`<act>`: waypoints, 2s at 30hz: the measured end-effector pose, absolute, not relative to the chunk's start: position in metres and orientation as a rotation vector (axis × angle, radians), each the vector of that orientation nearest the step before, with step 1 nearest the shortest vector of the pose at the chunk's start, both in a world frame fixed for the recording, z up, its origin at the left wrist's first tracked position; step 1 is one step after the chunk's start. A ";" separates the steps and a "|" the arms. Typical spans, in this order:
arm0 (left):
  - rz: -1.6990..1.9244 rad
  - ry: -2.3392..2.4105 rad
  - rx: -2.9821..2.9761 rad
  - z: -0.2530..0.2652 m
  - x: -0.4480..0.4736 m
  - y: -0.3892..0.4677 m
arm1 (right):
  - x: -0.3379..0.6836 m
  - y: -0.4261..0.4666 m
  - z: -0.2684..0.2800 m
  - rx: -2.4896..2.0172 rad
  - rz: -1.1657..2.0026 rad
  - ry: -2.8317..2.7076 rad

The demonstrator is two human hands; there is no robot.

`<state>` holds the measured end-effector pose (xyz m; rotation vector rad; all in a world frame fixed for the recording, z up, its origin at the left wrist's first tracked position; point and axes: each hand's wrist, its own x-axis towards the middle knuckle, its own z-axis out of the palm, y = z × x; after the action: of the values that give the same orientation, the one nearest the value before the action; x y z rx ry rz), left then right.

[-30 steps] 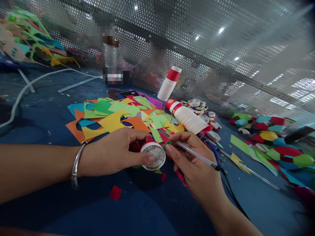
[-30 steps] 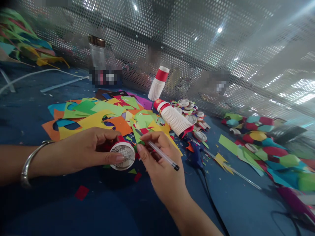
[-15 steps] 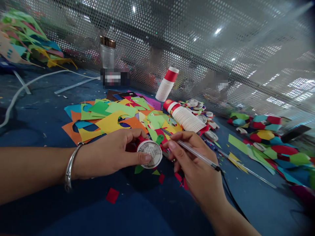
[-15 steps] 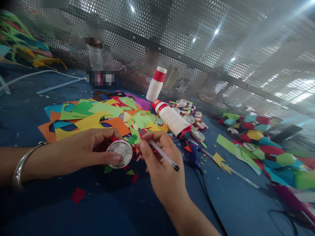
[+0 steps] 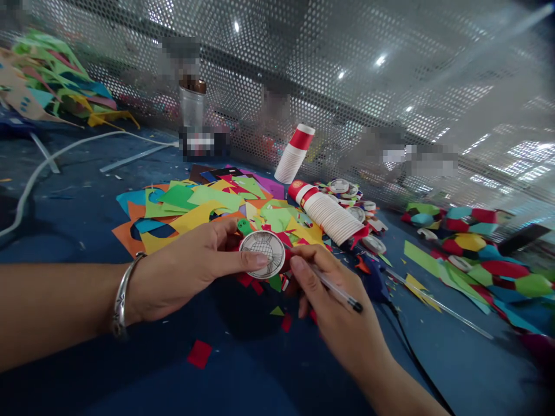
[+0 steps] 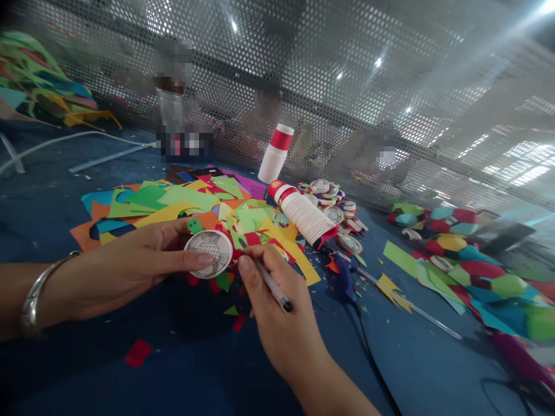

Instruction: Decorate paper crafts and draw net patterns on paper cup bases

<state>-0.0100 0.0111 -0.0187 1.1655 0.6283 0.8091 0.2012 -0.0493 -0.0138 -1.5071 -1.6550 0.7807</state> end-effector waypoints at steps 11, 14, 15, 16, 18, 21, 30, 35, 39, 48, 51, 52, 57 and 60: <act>0.955 0.706 1.261 -0.019 -0.010 0.012 | 0.202 -0.048 -0.020 -1.477 0.848 -1.738; 0.955 0.746 1.277 -0.019 -0.010 0.011 | 0.201 -0.047 -0.021 -1.460 0.842 -1.736; 0.934 0.747 1.279 -0.019 -0.010 0.011 | 0.201 -0.046 -0.021 -1.448 0.848 -1.737; 0.908 0.748 1.282 -0.019 -0.010 0.011 | 0.202 -0.046 -0.021 -1.433 0.856 -1.741; 0.877 0.745 1.297 -0.020 -0.009 0.012 | 0.202 -0.046 -0.022 -1.417 0.867 -1.740; 0.906 0.739 1.330 -0.021 -0.009 0.013 | 0.202 -0.046 -0.021 -1.444 0.864 -1.724; 0.870 0.706 1.326 -0.022 -0.011 0.015 | 0.203 -0.044 -0.020 -1.467 0.803 -1.757; 0.872 0.750 1.342 -0.026 -0.013 0.018 | 0.203 -0.043 -0.020 -1.499 0.761 -1.755; 0.808 0.709 1.308 -0.025 -0.011 0.016 | 0.204 -0.044 -0.021 -1.510 0.741 -1.749; 0.856 0.746 1.276 -0.022 -0.010 0.017 | 0.203 -0.043 -0.017 -1.534 0.748 -1.715; 0.872 0.749 1.269 -0.023 -0.010 0.018 | 0.203 -0.042 -0.017 -1.536 0.754 -1.709; 0.878 0.755 1.266 -0.023 -0.009 0.018 | 0.203 -0.042 -0.017 -1.535 0.755 -1.707; 0.911 0.771 1.275 -0.020 -0.009 0.018 | 0.205 -0.041 -0.018 -1.542 0.758 -1.699; 0.919 0.751 1.304 -0.019 -0.009 0.017 | 0.206 -0.041 -0.018 -1.542 0.761 -1.691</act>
<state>-0.0094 0.0171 -0.0190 1.3044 0.7511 0.9193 0.2056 -0.0411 -0.0177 -1.5417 -1.6912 0.7609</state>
